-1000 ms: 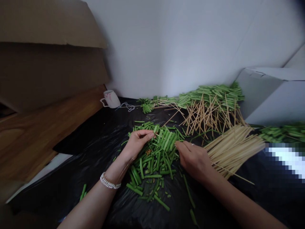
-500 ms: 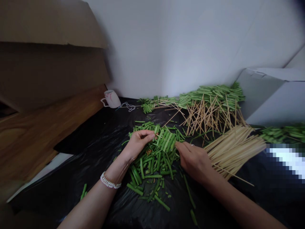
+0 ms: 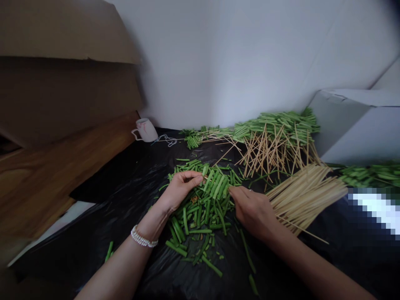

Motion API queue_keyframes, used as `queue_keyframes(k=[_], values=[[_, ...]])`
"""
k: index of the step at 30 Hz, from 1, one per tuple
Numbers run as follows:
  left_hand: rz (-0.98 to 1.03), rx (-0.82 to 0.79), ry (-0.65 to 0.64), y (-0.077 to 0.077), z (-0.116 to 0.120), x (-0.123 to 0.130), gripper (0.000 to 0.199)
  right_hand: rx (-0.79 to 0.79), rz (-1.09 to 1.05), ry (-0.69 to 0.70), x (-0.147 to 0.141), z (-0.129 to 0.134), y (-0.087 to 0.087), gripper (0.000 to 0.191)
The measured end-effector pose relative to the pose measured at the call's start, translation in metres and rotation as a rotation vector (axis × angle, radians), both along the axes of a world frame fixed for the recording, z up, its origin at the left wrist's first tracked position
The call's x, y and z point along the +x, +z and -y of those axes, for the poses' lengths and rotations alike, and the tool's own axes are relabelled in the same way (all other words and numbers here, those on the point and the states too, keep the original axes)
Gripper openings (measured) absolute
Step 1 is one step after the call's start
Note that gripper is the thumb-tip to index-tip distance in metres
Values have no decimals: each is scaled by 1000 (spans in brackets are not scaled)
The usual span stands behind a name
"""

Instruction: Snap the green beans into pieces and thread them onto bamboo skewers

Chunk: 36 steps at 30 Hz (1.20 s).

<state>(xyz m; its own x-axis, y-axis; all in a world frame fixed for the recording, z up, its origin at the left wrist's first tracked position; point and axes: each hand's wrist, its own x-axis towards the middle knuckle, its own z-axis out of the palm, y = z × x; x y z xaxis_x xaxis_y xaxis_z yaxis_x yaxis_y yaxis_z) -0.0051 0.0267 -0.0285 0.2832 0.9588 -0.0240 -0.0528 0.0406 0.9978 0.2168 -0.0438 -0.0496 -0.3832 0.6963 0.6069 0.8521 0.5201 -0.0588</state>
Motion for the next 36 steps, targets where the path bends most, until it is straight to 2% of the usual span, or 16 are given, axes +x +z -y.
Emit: queue_keyframes(k=[3, 13, 21, 27, 30, 36], values=[[46, -14, -29, -1, 0, 0, 21, 33, 4, 0, 0, -1, 0, 25], [18, -15, -58, -3, -2, -2, 21, 130, 3, 12, 1, -2, 1, 27], [-4, 14, -61, -1, 0, -2, 23, -19, -28, 24, 1, 0, -1, 24], [21, 61, -25, 3, 1, 1, 23, -58, -26, 25, 0, 0, -2, 25], [7, 73, -43, 2, 0, 1, 23, -18, -15, 23, 0, 0, -1, 25], [-1, -1, -26, -3, -1, 1, 28, 140, 39, 6, 2, -1, 3, 27]])
